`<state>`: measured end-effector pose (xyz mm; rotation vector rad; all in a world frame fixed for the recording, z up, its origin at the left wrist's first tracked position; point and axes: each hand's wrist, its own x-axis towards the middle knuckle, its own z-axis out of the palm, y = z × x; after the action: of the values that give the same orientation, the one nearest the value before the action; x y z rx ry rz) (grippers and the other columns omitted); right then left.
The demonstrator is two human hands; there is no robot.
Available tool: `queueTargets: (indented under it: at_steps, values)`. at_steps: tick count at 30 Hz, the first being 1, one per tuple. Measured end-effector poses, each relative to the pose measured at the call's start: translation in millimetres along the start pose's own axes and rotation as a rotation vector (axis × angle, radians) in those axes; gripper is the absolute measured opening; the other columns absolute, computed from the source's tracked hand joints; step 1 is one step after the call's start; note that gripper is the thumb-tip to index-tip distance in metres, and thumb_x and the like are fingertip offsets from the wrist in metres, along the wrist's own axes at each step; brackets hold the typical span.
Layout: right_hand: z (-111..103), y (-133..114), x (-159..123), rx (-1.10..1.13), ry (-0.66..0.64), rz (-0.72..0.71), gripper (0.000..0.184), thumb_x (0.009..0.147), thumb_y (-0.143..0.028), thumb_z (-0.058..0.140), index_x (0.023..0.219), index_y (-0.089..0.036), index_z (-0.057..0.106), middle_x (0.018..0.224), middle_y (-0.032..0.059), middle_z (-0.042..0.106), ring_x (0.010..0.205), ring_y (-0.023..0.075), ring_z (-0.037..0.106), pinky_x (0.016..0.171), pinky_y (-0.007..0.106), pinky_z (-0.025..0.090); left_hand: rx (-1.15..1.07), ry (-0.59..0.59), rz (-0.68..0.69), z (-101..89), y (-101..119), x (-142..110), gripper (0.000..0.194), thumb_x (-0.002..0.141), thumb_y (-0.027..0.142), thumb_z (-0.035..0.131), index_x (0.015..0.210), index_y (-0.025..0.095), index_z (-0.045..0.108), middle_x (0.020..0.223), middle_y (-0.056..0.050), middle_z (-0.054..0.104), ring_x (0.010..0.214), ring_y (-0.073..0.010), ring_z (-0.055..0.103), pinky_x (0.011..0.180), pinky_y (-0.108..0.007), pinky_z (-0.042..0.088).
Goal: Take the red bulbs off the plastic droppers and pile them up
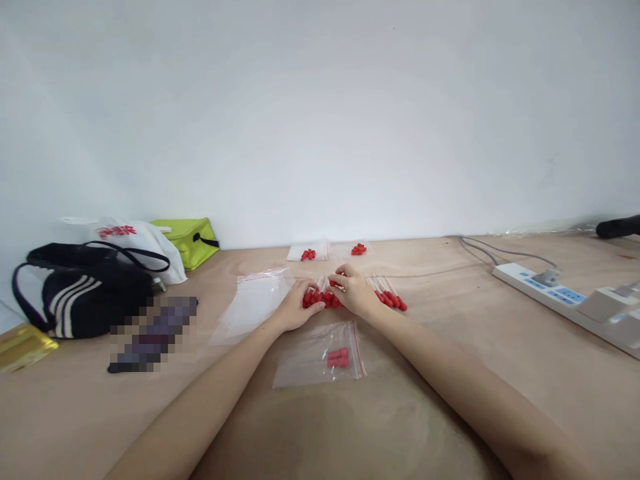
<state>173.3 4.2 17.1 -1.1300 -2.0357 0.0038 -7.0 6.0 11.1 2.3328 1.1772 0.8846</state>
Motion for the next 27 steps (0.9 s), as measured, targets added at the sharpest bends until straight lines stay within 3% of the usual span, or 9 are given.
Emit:
queueTargets:
  at_steps: [5,11,16,20,24,27]
  values:
    - [7.9,-8.5,-1.1,0.034,-0.040,0.011,0.014,0.075,-0.027,0.060,0.085,-0.020,0.064,0.088,0.0052,0.049,0.077,0.0147,0.053,0.072,0.029,0.044,-0.136,0.049,-0.027,0.8,-7.9,-6.5,0.046,0.070,0.029,0.063,0.110,0.018,0.043,0.107,-0.007,0.051,0.099,-0.0192,0.051,0.086,-0.037,0.043]
    - [4.6,-12.2,-8.4,0.127,-0.012,0.032,0.036,0.069,-0.038,0.065,0.099,-0.020,0.058,0.092,0.0062,0.049,0.082,0.0174,0.053,0.072,0.031,0.045,0.039,0.002,0.032,-0.3,-3.6,-7.9,0.048,0.073,0.031,0.059,0.114,0.017,0.040,0.113,-0.009,0.048,0.106,-0.0221,0.046,0.091,-0.041,0.038]
    - [-21.0,-13.3,-35.5,0.134,0.065,-0.004,0.018,0.082,-0.029,0.046,0.090,-0.018,0.058,0.080,0.0060,0.054,0.075,0.0159,0.052,0.069,0.029,0.041,0.132,0.091,0.119,-7.5,6.9,-9.6,0.044,0.074,0.031,0.057,0.113,0.017,0.042,0.115,-0.009,0.046,0.110,-0.0219,0.042,0.095,-0.040,0.035]
    - [-43.0,-14.0,-68.7,0.130,-0.008,0.060,0.007,0.074,-0.019,0.049,0.071,-0.018,0.055,0.069,0.0019,0.056,0.066,0.0135,0.050,0.068,0.030,0.036,0.166,0.239,0.184,-12.1,27.7,-26.5,0.021,0.078,0.028,0.052,0.098,0.020,0.051,0.103,-0.006,0.053,0.102,-0.0201,0.048,0.092,-0.039,0.037]
    - [-55.4,-16.4,-89.1,0.134,-0.200,0.137,0.006,0.068,-0.021,0.056,0.063,-0.019,0.056,0.058,-0.0015,0.053,0.061,0.0130,0.047,0.067,0.031,0.033,0.140,0.107,0.146,-11.4,49.4,-58.4,0.013,0.080,0.028,0.049,0.090,0.020,0.055,0.098,-0.005,0.055,0.096,-0.0188,0.051,0.087,-0.035,0.041]
    - [-56.8,-20.8,-90.4,0.157,-0.296,0.118,0.006,0.069,-0.028,0.059,0.070,-0.024,0.064,0.059,-0.0018,0.053,0.064,0.0141,0.047,0.071,0.033,0.032,0.085,-0.052,0.103,-10.8,58.6,-75.1,0.020,0.080,0.030,0.050,0.097,0.020,0.054,0.102,-0.006,0.055,0.095,-0.0184,0.053,0.084,-0.033,0.043]
